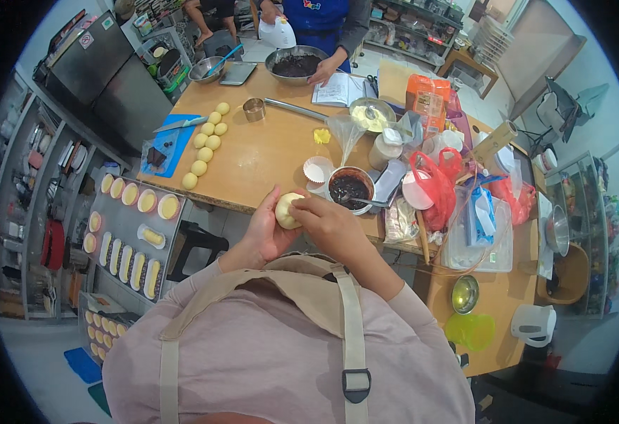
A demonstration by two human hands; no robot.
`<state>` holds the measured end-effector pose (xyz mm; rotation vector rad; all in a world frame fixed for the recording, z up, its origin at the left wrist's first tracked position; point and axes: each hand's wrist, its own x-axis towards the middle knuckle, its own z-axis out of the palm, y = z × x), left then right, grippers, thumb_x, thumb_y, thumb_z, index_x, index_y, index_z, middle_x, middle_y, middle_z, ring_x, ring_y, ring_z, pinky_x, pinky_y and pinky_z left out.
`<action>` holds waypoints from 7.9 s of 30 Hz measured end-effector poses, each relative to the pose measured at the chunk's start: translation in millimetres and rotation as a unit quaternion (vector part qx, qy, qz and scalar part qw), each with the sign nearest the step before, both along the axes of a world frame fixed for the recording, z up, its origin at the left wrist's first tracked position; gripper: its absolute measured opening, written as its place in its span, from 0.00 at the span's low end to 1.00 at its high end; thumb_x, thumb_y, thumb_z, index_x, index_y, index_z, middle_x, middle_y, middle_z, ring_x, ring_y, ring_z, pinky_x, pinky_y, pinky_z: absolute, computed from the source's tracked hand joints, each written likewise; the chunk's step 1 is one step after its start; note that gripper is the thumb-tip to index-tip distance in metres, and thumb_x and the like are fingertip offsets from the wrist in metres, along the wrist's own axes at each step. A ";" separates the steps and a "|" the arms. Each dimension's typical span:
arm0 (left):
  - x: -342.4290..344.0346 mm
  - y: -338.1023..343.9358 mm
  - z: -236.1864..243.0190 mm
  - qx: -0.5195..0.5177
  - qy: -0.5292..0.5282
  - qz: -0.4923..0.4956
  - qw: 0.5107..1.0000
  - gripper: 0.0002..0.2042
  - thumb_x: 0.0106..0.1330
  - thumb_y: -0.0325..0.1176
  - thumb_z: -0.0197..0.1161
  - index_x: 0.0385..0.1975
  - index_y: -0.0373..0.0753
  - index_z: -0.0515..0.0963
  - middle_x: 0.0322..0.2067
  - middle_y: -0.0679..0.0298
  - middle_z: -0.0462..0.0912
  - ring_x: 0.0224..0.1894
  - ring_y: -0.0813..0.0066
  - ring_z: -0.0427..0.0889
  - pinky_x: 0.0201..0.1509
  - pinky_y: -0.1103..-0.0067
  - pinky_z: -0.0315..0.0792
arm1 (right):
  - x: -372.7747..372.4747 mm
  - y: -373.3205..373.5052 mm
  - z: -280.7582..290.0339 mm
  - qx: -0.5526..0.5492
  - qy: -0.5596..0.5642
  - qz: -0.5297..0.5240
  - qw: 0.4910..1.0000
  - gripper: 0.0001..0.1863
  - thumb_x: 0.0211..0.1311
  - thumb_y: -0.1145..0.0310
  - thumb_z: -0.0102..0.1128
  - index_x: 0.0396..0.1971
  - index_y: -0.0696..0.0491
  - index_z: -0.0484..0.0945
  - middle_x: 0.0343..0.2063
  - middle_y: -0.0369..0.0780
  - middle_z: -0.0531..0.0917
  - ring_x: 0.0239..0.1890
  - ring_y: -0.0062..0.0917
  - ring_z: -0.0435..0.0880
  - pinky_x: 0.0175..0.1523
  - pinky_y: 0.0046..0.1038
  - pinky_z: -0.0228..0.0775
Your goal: The person flattens a piece of dough by hand, places chocolate pieces and a white filling inside, and rolls it into a ball. They then place the filled dough ball into a small paper cup on a baking tray and repeat the process with more dough and fillings.
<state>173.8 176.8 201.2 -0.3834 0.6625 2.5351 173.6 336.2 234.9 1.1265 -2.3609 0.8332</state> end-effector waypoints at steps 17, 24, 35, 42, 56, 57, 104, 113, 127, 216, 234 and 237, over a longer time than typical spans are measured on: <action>-3.4 6.5 13.7 0.034 0.034 0.140 0.989 0.15 0.72 0.42 0.43 0.41 0.39 0.73 0.39 0.62 0.78 0.45 0.72 0.77 0.50 0.75 0.71 | -2.6 -21.4 5.7 -0.150 -0.010 -0.080 0.985 0.12 0.45 0.75 0.64 0.33 0.53 0.81 0.30 0.40 0.81 0.32 0.32 0.81 0.34 0.30 0.74; 0.9 12.8 20.2 -0.033 0.113 0.196 0.973 0.16 0.73 0.44 0.41 0.45 0.39 0.70 0.43 0.61 0.77 0.48 0.72 0.75 0.52 0.74 0.70 | -0.3 -20.8 4.2 -0.101 0.016 -0.059 0.993 0.11 0.48 0.79 0.63 0.35 0.53 0.82 0.33 0.42 0.83 0.34 0.33 0.84 0.36 0.28 0.77; -2.6 -1.1 9.6 0.100 -0.022 0.009 0.995 0.22 0.72 0.50 0.39 0.48 0.39 0.71 0.44 0.61 0.77 0.46 0.69 0.77 0.54 0.71 0.72 | -4.6 -11.0 -0.1 -0.048 -0.006 -0.044 0.998 0.14 0.43 0.75 0.61 0.35 0.53 0.79 0.38 0.40 0.81 0.40 0.36 0.83 0.39 0.30 0.77; 3.5 0.0 11.3 0.013 0.061 0.065 0.996 0.19 0.72 0.48 0.42 0.46 0.39 0.72 0.44 0.60 0.78 0.45 0.69 0.78 0.48 0.72 0.73 | 2.0 -15.9 -2.7 -0.107 0.029 -0.036 0.993 0.12 0.42 0.76 0.64 0.32 0.55 0.78 0.32 0.41 0.81 0.33 0.31 0.82 0.32 0.28 0.74; 1.0 -14.7 15.2 0.121 -0.025 -0.096 0.988 0.25 0.72 0.51 0.40 0.58 0.38 0.63 0.53 0.58 0.73 0.54 0.67 0.73 0.55 0.71 0.69 | -9.1 -5.7 11.1 0.023 0.056 -0.011 0.998 0.13 0.37 0.73 0.64 0.30 0.50 0.81 0.27 0.35 0.79 0.32 0.27 0.78 0.37 0.29 0.69; 1.9 -11.9 10.4 0.109 -0.016 -0.056 0.992 0.24 0.73 0.51 0.38 0.57 0.38 0.64 0.52 0.58 0.73 0.53 0.67 0.73 0.56 0.70 0.69 | -7.4 -7.3 10.7 0.004 0.052 -0.030 0.998 0.14 0.36 0.72 0.64 0.30 0.50 0.81 0.28 0.35 0.79 0.32 0.27 0.78 0.37 0.29 0.69; -120.2 -161.4 10.8 -0.013 0.062 -0.007 0.998 0.16 0.73 0.44 0.42 0.48 0.39 0.69 0.43 0.63 0.76 0.45 0.75 0.77 0.52 0.75 0.73 | -110.0 -175.3 -4.2 -0.084 0.075 -0.160 0.981 0.08 0.41 0.73 0.65 0.26 0.46 0.83 0.24 0.29 0.81 0.26 0.24 0.74 0.34 0.28 0.61; -123.1 -182.5 2.6 -0.008 0.061 -0.013 0.998 0.15 0.73 0.43 0.42 0.48 0.40 0.69 0.43 0.63 0.76 0.44 0.75 0.77 0.52 0.75 0.72 | -108.7 -195.3 -7.9 -0.077 0.049 -0.154 0.984 0.08 0.44 0.72 0.67 0.29 0.48 0.83 0.25 0.32 0.81 0.28 0.26 0.74 0.36 0.29 0.62; -123.2 -193.5 0.0 0.007 0.059 -0.016 0.998 0.15 0.73 0.42 0.42 0.49 0.39 0.69 0.44 0.63 0.77 0.45 0.74 0.77 0.52 0.74 0.73 | -106.2 -207.0 -8.5 -0.074 0.045 -0.159 0.983 0.08 0.44 0.72 0.68 0.28 0.49 0.83 0.25 0.33 0.81 0.27 0.26 0.75 0.36 0.29 0.62; -115.2 -219.6 12.2 -0.041 0.045 -0.007 0.998 0.18 0.72 0.44 0.43 0.50 0.38 0.69 0.46 0.60 0.76 0.48 0.70 0.76 0.54 0.69 0.71 | -107.1 -227.5 -9.9 -0.097 0.023 -0.094 0.991 0.08 0.45 0.79 0.64 0.28 0.53 0.81 0.27 0.40 0.81 0.28 0.32 0.82 0.31 0.27 0.74; -114.8 -230.2 -14.3 0.040 -0.032 -0.051 0.997 0.18 0.73 0.45 0.42 0.47 0.38 0.70 0.43 0.60 0.76 0.46 0.69 0.77 0.54 0.71 0.72 | -102.5 -235.2 -21.9 -0.016 0.018 -0.103 0.994 0.08 0.45 0.73 0.61 0.29 0.52 0.78 0.30 0.37 0.81 0.32 0.33 0.81 0.35 0.32 0.73; -113.3 -230.5 -12.4 0.034 -0.002 -0.041 0.999 0.17 0.73 0.45 0.42 0.47 0.39 0.71 0.43 0.61 0.76 0.46 0.71 0.76 0.55 0.72 0.72 | -102.6 -236.8 -9.7 -0.064 0.027 -0.125 0.990 0.06 0.44 0.74 0.64 0.26 0.51 0.81 0.25 0.35 0.81 0.29 0.29 0.79 0.33 0.30 0.69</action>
